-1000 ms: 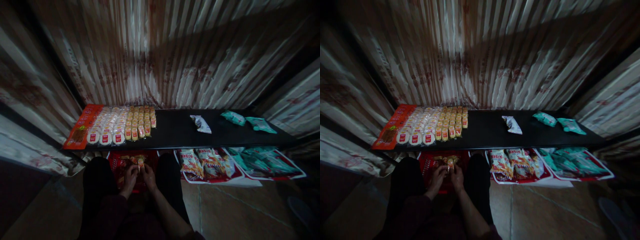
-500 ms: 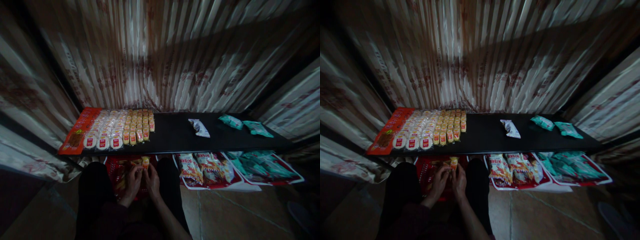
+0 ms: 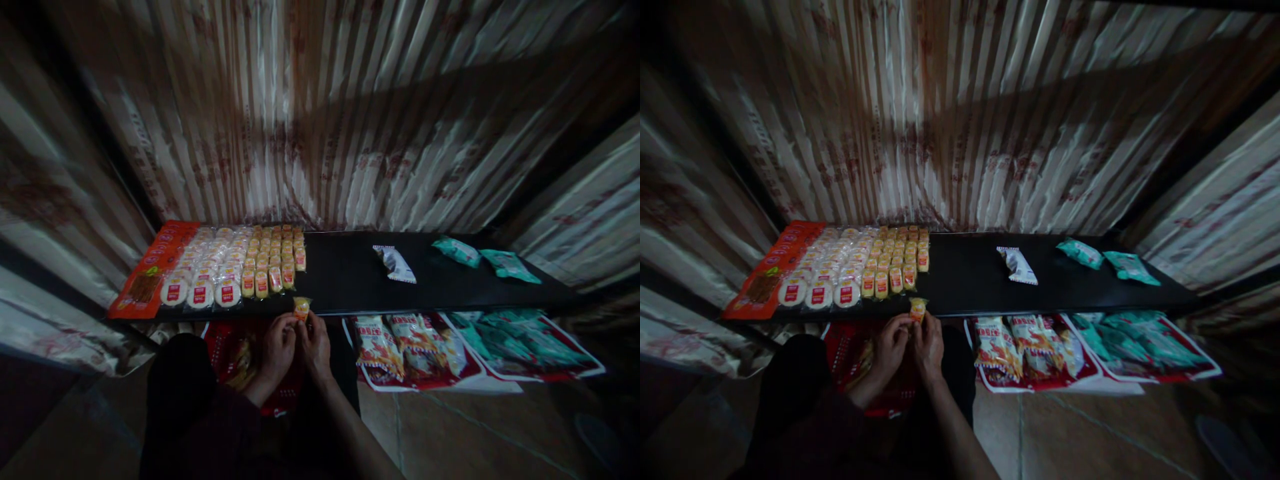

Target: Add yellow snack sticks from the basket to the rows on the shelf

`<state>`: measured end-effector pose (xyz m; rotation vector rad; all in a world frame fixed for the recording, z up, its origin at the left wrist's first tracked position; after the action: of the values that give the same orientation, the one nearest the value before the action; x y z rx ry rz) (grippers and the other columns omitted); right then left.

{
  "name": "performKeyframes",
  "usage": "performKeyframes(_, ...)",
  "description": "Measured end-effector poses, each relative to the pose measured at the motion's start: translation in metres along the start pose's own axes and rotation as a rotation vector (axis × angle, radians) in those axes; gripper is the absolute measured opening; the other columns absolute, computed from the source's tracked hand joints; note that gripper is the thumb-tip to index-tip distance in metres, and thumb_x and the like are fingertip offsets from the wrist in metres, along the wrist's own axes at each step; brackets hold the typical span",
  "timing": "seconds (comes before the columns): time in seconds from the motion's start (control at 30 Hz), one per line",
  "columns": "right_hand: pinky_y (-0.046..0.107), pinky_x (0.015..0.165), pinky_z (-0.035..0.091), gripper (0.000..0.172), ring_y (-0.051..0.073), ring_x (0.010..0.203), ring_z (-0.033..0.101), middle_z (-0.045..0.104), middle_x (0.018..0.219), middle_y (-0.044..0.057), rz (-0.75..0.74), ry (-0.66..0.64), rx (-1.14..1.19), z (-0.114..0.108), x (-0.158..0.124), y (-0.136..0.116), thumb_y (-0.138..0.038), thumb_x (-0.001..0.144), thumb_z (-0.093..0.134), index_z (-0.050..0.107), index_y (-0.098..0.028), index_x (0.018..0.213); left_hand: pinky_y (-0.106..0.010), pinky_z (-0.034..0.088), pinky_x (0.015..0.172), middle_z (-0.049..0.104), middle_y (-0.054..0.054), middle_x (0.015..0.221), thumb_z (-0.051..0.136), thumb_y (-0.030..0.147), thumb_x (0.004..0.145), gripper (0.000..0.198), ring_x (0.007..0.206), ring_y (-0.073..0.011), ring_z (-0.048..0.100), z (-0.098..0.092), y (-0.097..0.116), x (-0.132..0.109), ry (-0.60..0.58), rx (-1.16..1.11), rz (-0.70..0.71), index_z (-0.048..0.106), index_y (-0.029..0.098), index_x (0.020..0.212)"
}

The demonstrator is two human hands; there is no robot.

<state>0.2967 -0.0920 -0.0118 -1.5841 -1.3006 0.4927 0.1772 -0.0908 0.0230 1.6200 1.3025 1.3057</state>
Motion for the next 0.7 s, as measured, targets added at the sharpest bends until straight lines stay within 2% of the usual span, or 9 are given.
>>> performKeyframes(0.27,0.035,0.082,0.048,0.039,0.022,0.090,0.059,0.062,0.100,0.012,-0.042,0.028,-0.063,-0.012,0.037,-0.009,-0.039,0.084,0.044,0.059,-0.016,0.111,-0.034,0.048,0.091,0.067,-0.007,0.099,0.040,0.003,0.074,0.030,0.098,-0.0159,0.061,0.018,0.012,0.032,0.031,0.068,0.057,0.062,0.019,0.088)
performKeyframes(0.7,0.032,0.077,0.048,0.038,0.019,0.081,0.060,0.064,0.096,0.011,-0.043,0.010,-0.126,-0.008,0.084,0.006,-0.038,0.083,0.042,0.061,-0.015,0.108,-0.038,0.048,0.095,0.065,-0.009,0.112,0.039,-0.001,0.070,0.037,0.108,-0.0175,0.059,0.045,-0.004,0.060,0.001,0.116,0.070,0.061,0.018,0.093)
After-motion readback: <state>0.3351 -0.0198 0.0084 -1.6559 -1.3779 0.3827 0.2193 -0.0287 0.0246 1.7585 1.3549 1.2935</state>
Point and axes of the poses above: each hand's wrist, its own x-axis towards the middle knuckle, its own z-axis out of the palm, y = z × x, the point moved 4 cm from there along x, towards the middle knuckle
